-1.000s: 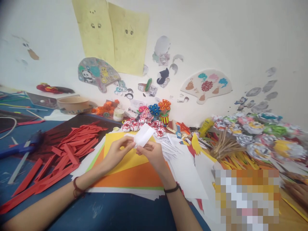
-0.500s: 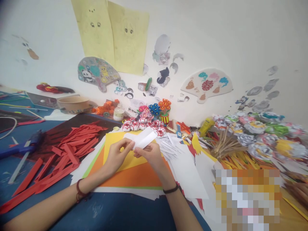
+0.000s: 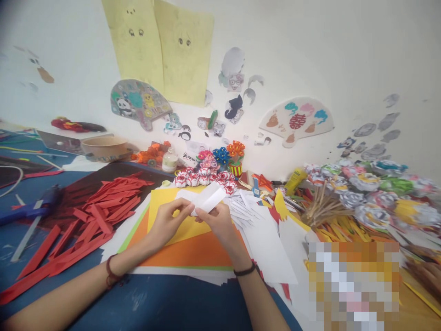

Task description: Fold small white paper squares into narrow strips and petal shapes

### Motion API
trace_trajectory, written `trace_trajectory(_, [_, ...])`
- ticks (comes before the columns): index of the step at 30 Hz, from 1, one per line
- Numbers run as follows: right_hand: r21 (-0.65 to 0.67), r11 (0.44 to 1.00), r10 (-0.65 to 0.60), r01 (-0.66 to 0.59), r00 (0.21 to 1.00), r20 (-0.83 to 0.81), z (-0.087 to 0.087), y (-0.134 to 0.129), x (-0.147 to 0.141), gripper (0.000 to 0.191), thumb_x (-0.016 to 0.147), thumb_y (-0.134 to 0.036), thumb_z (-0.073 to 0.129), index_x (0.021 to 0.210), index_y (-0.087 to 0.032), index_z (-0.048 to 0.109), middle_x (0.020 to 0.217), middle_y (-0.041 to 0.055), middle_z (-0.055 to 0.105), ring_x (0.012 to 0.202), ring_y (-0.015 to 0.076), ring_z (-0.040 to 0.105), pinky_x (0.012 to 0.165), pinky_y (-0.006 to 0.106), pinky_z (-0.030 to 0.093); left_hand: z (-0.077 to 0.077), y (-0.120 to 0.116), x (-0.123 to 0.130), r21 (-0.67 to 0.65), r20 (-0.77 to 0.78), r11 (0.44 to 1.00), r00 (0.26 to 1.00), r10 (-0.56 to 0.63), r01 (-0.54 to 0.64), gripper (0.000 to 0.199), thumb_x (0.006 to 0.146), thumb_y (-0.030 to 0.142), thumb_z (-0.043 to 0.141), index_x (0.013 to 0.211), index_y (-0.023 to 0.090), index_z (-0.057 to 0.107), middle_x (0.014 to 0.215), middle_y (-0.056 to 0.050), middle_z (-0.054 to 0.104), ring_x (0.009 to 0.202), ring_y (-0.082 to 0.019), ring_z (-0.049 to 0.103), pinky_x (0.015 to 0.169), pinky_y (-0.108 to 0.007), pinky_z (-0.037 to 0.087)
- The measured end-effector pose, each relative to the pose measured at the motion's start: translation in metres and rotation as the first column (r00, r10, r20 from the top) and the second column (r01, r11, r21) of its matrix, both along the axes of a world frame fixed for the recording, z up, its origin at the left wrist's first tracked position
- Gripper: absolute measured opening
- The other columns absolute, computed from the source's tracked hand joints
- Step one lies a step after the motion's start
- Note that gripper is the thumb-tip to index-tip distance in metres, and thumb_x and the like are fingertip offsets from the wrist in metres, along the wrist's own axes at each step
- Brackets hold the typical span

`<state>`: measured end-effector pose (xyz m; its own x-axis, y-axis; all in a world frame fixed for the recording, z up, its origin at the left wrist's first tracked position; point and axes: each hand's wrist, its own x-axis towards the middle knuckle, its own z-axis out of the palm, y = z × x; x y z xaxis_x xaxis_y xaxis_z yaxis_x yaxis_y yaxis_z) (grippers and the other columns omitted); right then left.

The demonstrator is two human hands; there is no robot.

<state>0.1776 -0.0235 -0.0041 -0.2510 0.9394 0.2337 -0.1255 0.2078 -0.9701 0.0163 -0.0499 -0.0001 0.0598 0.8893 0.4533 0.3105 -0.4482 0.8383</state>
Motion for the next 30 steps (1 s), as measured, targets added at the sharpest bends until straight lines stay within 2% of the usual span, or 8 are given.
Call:
trace_trajectory(9, [-0.027,0.998,0.054,-0.053,0.997,0.047,0.005,0.0,0.006,0.026,0.069,-0.035,0.078,0.082,-0.013,0.071,0.073,0.0054,0.071,0.062,0.0166,0.064,0.061,0.029,0.052,0.009,0.003,-0.006,-0.014,-0.046,0.998,0.997,-0.065,0.065,0.027,0.091,0.033,0.05,0.078,0.016,0.065,0.075,-0.003,0.065,0.07,-0.015,0.056,0.067,-0.024,0.04])
trace_trajectory(16, [0.003,1.0,-0.001,0.001,0.998,0.065,0.001,0.005,0.009,0.022,0.067,-0.033,0.079,0.07,-0.014,0.069,0.061,0.0027,0.067,0.058,0.0161,0.062,0.06,0.028,0.051,0.007,0.004,-0.007,-0.108,-0.126,0.98,0.976,-0.179,0.166,0.033,0.091,0.038,0.049,0.071,0.016,0.062,0.067,-0.002,0.063,0.064,-0.014,0.054,0.062,-0.023,0.038])
trace_trajectory(20, [0.012,1.0,-0.016,0.015,0.998,0.063,-0.002,0.007,0.008,0.021,0.067,-0.032,0.078,0.068,-0.014,0.068,0.059,0.0028,0.066,0.056,0.0155,0.061,0.058,0.027,0.049,0.006,0.004,-0.005,-0.073,-0.141,0.986,0.977,-0.161,0.151,0.033,0.091,0.037,0.048,0.07,0.015,0.06,0.066,-0.001,0.06,0.064,-0.013,0.052,0.062,-0.023,0.037])
trace_trajectory(24, [0.027,0.999,-0.037,0.035,0.998,0.049,-0.004,0.007,0.007,0.021,0.068,-0.031,0.077,0.066,-0.014,0.067,0.057,0.0023,0.065,0.054,0.0148,0.061,0.056,0.026,0.048,0.007,0.005,-0.005,-0.126,-0.148,0.978,0.971,-0.186,0.168,0.03,0.092,0.036,0.048,0.073,0.014,0.059,0.069,-0.001,0.06,0.065,-0.013,0.053,0.062,-0.023,0.037])
trace_trajectory(30, [0.002,0.997,-0.08,0.08,0.997,0.017,-0.005,0.011,0.009,0.023,0.066,-0.033,0.078,0.068,-0.013,0.066,0.057,0.0027,0.066,0.054,0.015,0.06,0.056,0.027,0.048,0.005,0.006,-0.007,-0.117,-0.28,0.974,0.934,-0.22,0.194,0.027,0.093,0.031,0.044,0.078,0.016,0.06,0.073,-0.001,0.061,0.067,-0.013,0.052,0.062,-0.023,0.036])
